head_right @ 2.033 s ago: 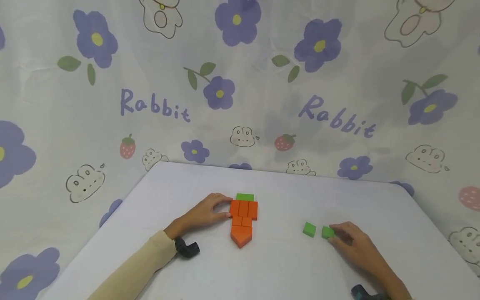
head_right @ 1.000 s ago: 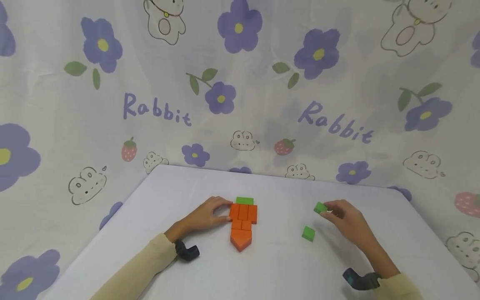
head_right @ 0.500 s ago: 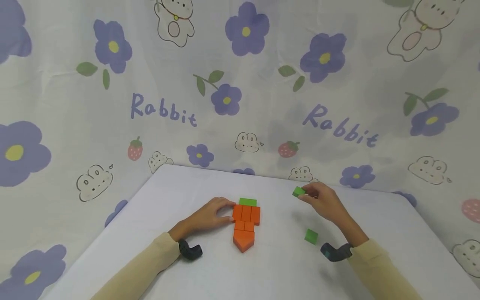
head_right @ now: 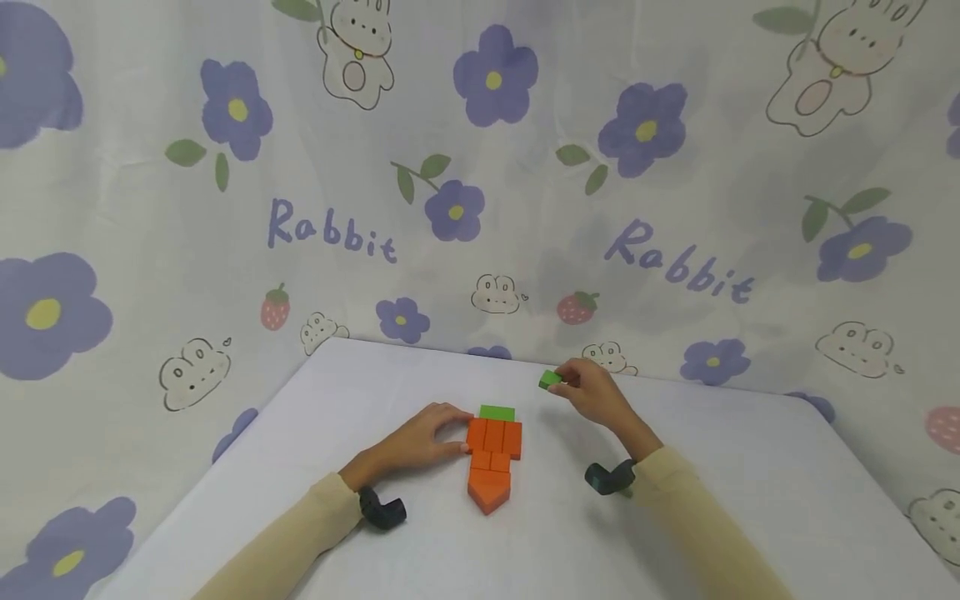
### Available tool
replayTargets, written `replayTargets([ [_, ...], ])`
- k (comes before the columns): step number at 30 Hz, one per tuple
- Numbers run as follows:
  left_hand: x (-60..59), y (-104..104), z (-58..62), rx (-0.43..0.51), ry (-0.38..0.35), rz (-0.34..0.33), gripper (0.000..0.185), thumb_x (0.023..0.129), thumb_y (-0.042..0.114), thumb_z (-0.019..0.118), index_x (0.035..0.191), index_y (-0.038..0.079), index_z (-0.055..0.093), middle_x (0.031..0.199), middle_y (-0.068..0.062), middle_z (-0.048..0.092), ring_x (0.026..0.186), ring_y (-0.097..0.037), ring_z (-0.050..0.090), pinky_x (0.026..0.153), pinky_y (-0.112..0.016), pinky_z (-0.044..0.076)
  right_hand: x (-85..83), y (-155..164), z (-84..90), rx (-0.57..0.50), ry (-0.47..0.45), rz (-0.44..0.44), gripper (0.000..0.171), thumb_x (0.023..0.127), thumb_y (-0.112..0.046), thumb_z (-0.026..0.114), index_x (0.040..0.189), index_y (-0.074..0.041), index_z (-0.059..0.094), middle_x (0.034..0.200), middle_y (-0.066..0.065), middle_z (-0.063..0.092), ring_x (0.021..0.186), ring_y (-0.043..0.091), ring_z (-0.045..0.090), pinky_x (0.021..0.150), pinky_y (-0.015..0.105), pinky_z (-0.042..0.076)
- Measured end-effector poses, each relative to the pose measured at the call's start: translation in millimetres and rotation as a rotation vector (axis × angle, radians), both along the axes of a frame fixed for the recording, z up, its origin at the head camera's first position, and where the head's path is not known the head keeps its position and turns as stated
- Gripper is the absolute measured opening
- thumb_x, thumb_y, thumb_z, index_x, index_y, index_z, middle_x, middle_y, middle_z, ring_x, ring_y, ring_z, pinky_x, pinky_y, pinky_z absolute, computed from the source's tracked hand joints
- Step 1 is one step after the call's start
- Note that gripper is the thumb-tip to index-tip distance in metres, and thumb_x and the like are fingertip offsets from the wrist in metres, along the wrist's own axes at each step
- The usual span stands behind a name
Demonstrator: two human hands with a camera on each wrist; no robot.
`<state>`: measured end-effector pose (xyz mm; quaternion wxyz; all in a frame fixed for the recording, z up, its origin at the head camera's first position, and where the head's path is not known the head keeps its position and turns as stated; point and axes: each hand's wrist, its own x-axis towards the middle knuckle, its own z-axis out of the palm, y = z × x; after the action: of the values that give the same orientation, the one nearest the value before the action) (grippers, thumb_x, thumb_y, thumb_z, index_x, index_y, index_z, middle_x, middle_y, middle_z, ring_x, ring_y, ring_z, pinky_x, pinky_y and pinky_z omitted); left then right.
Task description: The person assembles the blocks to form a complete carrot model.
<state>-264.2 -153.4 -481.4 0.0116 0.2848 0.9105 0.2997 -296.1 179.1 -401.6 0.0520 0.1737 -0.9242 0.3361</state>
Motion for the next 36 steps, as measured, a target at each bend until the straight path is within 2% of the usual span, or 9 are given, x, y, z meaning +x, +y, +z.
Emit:
replayTargets([
  [7, -1.0, 0, -1.5, -0.008, 0.005, -0.003, 0.056, 0.093, 0.050, 0.065, 0.141, 0.024, 0.055, 0.140, 0.003, 0.056, 0.133, -0.018, 0.047, 0.114, -0.045, 0.040, -9.2, -25, -14.3, -0.053, -0.088, -0.031, 0.032, 0.091, -0.019, 0.073, 0.118, -0.003, 0.064, 0.110, 0.014, 0.065, 0.088, 0.021, 0.067, 0.078, 0.033, 0.060],
  [13, -0.5, 0, -1.8, -0.005, -0.012, -0.004, 0.056, 0.093, 0.052, 0.065, 0.141, 0.025, 0.055, 0.140, 0.004, 0.056, 0.133, -0.017, 0.047, 0.114, -0.045, 0.040, -14.9, -38, -29.7, -0.092, -0.170, -0.017, 0.030, 0.092, -0.014, 0.072, 0.118, -0.002, 0.061, 0.112, 0.015, 0.065, 0.081, 0.017, 0.069, 0.076, 0.030, 0.061],
  [22, -1.0, 0, 1.6, -0.010, 0.000, -0.009, 0.056, 0.094, 0.050, 0.065, 0.141, 0.023, 0.055, 0.141, 0.004, 0.056, 0.132, -0.017, 0.047, 0.113, -0.044, 0.040, -24.9, -44, -44.7, -0.034, -0.159, -0.034, 0.031, 0.092, -0.019, 0.073, 0.118, -0.006, 0.064, 0.114, 0.012, 0.065, 0.083, 0.018, 0.063, 0.073, 0.030, 0.058],
  [30, 1.2, 1, -0.8, -0.003, -0.030, 0.006, 0.056, 0.093, 0.052, 0.065, 0.142, 0.026, 0.054, 0.142, 0.006, 0.055, 0.133, -0.016, 0.046, 0.113, -0.045, 0.041, -23.9, -47, -62.2, 0.005, -0.192, -0.043, 0.033, 0.089, -0.024, 0.077, 0.115, -0.008, 0.068, 0.110, 0.008, 0.067, 0.097, 0.021, 0.063, 0.088, 0.038, 0.057],
  [36, -0.7, 1, -1.4, -0.011, -0.005, 0.007, 0.056, 0.093, 0.050, 0.065, 0.142, 0.026, 0.054, 0.141, 0.005, 0.056, 0.132, -0.016, 0.047, 0.113, -0.045, 0.041, -23.1, -47, -63.6, 0.015, -0.202, -0.032, 0.035, 0.088, -0.024, 0.077, 0.117, -0.008, 0.068, 0.110, 0.006, 0.067, 0.101, 0.022, 0.063, 0.091, 0.041, 0.056],
])
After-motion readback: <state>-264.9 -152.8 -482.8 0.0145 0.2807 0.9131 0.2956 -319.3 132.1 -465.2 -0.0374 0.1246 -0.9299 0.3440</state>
